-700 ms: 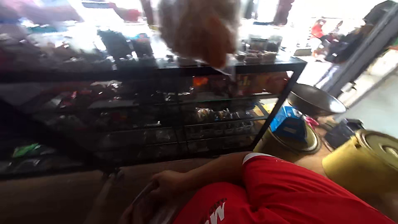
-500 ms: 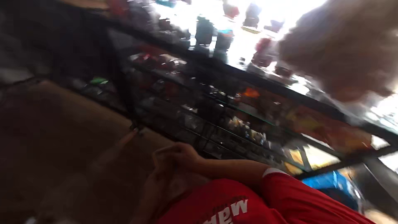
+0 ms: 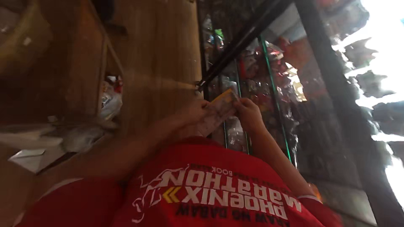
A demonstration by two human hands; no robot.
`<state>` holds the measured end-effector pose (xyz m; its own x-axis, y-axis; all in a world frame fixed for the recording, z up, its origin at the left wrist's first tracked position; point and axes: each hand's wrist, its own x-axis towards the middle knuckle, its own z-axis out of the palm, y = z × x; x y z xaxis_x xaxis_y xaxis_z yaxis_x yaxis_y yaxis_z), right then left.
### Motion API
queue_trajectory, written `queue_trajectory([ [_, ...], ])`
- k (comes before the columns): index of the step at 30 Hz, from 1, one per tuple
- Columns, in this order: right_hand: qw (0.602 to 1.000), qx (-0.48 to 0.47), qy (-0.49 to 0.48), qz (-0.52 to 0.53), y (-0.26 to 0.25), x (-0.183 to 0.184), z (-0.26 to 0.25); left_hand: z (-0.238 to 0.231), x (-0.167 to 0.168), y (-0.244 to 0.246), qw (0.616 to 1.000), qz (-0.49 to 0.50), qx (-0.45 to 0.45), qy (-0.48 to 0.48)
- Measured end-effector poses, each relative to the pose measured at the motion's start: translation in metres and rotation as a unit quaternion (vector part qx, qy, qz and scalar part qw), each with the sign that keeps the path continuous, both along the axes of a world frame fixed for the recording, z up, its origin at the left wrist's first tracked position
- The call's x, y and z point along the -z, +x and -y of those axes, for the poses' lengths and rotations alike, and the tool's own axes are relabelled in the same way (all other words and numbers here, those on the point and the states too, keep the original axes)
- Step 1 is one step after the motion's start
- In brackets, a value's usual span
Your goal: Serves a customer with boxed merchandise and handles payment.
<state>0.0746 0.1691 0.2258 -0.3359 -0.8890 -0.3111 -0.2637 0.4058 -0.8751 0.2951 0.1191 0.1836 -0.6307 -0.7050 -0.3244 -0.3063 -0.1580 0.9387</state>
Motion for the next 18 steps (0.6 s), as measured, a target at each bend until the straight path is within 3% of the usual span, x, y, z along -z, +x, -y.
queue_trajectory([
  [7,1.0,-0.02,-0.003,0.002,0.006,0.021,0.121,0.085,0.01,0.009,0.998,0.043,-0.047,-0.004],
  [11,0.998,-0.04,-0.022,-0.041,0.01,0.025,0.207,0.162,0.034,0.012,0.998,0.004,-0.058,-0.003],
  [18,0.996,-0.018,-0.065,-0.056,0.023,0.0,0.349,0.327,0.001,0.025,0.998,-0.004,-0.005,-0.064],
])
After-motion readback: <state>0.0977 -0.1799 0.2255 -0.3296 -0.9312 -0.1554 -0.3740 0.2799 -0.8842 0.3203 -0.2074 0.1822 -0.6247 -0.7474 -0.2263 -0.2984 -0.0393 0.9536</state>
